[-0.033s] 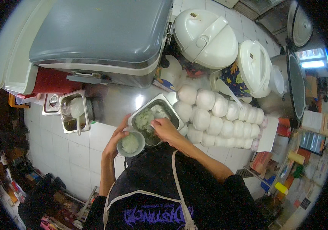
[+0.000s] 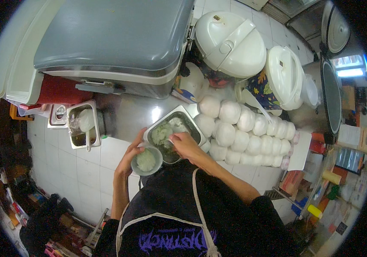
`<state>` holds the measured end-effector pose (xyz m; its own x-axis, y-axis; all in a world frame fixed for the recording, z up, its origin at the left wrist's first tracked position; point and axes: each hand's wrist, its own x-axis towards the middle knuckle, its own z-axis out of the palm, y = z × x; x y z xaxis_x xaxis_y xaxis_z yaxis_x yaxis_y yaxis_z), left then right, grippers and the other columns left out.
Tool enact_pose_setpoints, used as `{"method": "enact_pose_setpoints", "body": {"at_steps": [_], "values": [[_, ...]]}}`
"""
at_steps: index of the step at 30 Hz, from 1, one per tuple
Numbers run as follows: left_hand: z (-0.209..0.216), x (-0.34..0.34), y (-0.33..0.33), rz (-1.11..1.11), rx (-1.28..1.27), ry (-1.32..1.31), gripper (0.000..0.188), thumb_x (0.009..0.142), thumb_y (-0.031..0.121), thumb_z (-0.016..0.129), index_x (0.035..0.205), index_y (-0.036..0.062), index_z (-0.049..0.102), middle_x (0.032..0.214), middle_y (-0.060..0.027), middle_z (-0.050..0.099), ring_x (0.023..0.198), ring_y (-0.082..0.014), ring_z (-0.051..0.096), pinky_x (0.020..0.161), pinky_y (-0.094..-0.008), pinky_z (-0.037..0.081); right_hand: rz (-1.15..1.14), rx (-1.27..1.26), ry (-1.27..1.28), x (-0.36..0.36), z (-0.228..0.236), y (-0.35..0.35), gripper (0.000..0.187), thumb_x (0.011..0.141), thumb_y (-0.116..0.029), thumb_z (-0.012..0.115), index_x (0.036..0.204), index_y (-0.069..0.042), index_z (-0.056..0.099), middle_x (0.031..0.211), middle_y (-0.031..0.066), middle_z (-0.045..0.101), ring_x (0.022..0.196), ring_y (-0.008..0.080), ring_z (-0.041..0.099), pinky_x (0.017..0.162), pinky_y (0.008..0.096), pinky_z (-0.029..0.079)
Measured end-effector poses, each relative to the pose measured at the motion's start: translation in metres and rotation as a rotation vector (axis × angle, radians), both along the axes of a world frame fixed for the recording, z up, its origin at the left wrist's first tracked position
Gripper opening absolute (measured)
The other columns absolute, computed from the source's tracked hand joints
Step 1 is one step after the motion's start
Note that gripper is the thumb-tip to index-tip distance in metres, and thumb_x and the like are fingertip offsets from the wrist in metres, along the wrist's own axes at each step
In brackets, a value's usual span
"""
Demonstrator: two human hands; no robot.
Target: The person fries a mixture in a pan on a gas stove using a spatula, then scoops a green mixture from a metal container into a cup with a spoon and wraps the filled cup in paper on the counter.
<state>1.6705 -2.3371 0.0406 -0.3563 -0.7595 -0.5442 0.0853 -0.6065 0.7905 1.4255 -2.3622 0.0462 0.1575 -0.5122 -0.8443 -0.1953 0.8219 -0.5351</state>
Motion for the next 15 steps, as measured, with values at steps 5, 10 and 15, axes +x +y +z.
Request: {"method": "enact_pose_setpoints", "body": {"at_steps": [5,10,15], "values": [[0.002,-0.004,0.001,0.039,-0.006,0.004,0.082,0.086,0.029,0.062,0.162,0.0125,0.035,0.167,-0.0143,0.032,0.155,-0.0264,0.026,0.123,-0.0363,0.019,0.186,-0.344,0.151,-0.007,0.003,0.007,0.033,0.104,-0.025,0.056,0.095,0.004,0.067,0.064,0.0123,0.057,0.057,0.0178,0.052,0.058,0.0382,0.040],[0.006,-0.011,0.005,0.084,0.004,0.013,0.080,0.088,0.029,0.061,0.162,0.0120,0.036,0.166,-0.0155,0.033,0.154,-0.0265,0.027,0.123,-0.0364,0.019,0.315,-0.527,0.179,-0.019,-0.008,0.009,0.032,0.106,-0.027,0.056,0.095,0.001,0.069,0.063,0.0023,0.052,0.059,0.0097,0.047,0.058,0.0313,0.039],[0.007,-0.009,0.008,0.094,0.005,0.014,0.077,0.089,0.028,0.061,0.161,0.0127,0.038,0.164,-0.0152,0.037,0.152,-0.0255,0.030,0.123,-0.0356,0.021,0.386,-0.613,0.107,-0.035,-0.013,0.010,0.030,0.107,-0.024,0.057,0.111,0.002,0.071,0.065,-0.0030,0.050,0.059,0.0072,0.044,0.056,0.0284,0.039]]}}
